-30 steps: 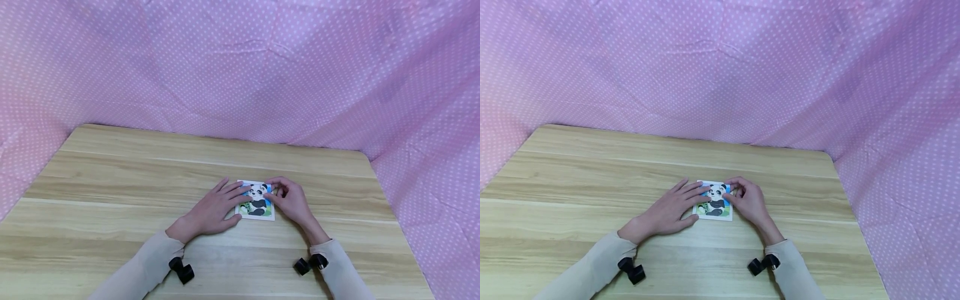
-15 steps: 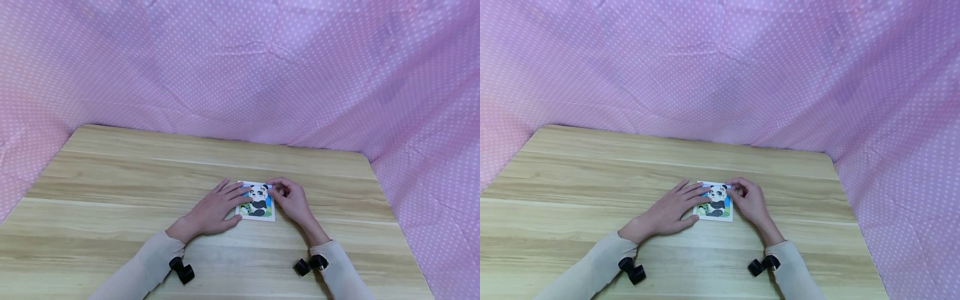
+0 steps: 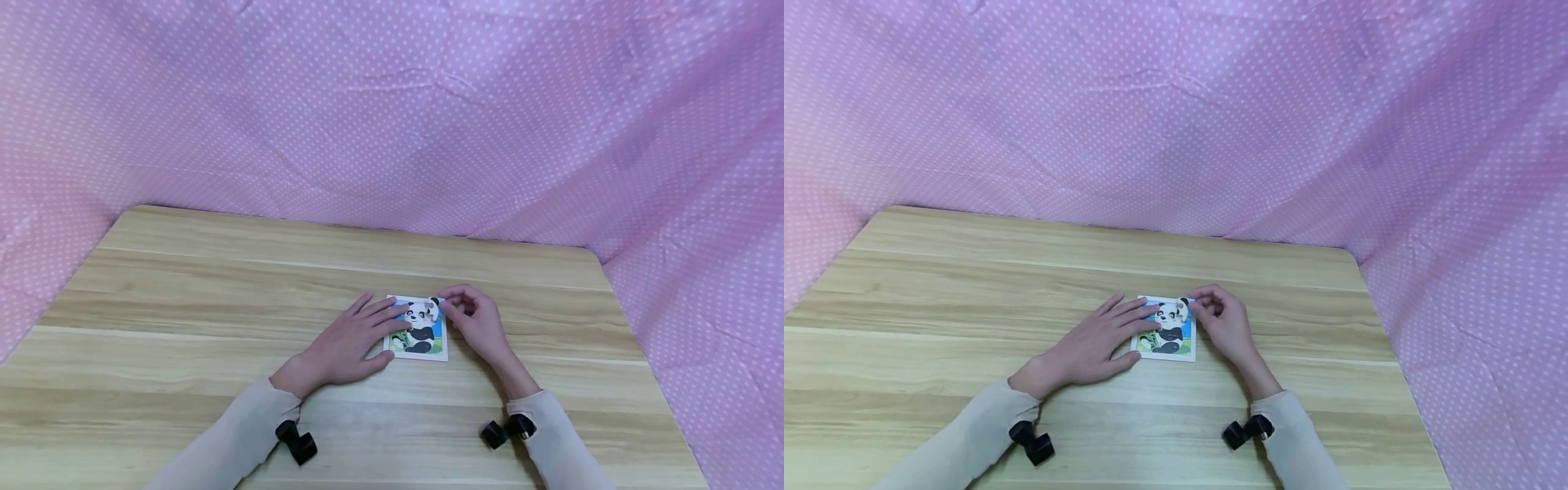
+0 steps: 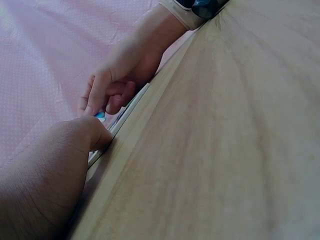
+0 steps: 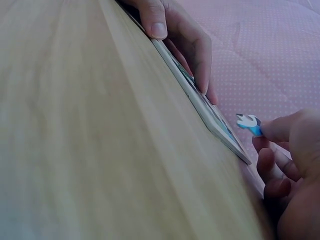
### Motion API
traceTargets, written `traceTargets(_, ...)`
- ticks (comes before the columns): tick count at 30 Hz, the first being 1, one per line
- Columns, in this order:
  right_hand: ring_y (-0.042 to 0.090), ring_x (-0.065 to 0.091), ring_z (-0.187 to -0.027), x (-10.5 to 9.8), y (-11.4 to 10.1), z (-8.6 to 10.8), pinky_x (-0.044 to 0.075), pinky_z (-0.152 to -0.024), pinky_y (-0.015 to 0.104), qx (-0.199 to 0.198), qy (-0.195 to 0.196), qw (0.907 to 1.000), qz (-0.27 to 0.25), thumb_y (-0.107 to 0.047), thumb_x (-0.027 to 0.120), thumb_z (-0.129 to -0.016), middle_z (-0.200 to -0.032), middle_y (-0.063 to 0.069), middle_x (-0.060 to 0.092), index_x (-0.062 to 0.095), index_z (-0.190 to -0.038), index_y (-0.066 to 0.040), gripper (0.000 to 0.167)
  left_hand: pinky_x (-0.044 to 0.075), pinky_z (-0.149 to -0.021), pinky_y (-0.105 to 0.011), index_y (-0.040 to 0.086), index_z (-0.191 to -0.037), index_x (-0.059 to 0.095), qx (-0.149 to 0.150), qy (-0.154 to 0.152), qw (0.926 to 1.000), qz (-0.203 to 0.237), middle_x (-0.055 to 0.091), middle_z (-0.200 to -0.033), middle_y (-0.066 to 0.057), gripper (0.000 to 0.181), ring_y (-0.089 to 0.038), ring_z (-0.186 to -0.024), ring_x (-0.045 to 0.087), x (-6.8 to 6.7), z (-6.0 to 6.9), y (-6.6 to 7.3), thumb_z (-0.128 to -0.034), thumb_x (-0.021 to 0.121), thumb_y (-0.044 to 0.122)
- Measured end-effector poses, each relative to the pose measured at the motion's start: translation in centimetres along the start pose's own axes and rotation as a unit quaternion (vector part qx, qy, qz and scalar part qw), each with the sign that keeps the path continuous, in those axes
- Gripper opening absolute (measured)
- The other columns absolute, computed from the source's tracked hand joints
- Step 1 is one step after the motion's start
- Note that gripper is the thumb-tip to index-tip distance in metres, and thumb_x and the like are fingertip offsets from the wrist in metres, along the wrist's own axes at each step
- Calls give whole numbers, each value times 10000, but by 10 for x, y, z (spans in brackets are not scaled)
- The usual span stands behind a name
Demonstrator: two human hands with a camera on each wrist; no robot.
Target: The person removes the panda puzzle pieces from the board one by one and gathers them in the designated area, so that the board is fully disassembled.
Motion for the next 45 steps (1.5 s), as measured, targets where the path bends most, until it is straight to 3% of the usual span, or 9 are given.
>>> traceTargets(16,167,555,-722,-20,6,2,471,-579,203,736,295,9961,-375,-86,709,-1090,-950,64,667,777,-1214,-30,153,38,-1405,-514,214,-1649,545,-31,12,10000,-22,364,-1799,19,599,-245,-1698,246,-2,2,4,-1099,544,449)
traceTargets(25,134,530,-664,-36,6,5,425,-535,200,662,434,9959,-432,-94,699,-1095,-857,40,655,771,-1214,5,171,26,-1407,-492,217,-1651,543,-27,17,10000,-51,360,-1800,25,594,-237,-1697,248,-1,2,1,-1103,529,447)
traceTargets(34,115,541,-620,-58,5,12,454,-518,212,466,639,9960,-410,-69,713,-1080,-794,-18,660,761,-1201,64,186,18,-1407,-479,223,-1653,539,-5,2,9999,-120,353,-1802,32,590,-227,-1700,239,1,1,0,-1111,515,455)
traceTargets(45,80,534,-608,-79,15,17,441,-504,202,733,932,9911,-602,-55,728,-1067,-748,-49,662,773,-1184,62,171,18,-1406,-473,220,-1649,544,-49,-39,9999,-138,358,-1800,33,590,-225,-1699,240,1,1,0,-1108,518,456)
Point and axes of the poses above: each hand's wrist, its own z-axis away from the middle knuckle, its own x-axis out of the palm, y = z × x, the point moved 8 cm from there along -z, towards the middle knuckle
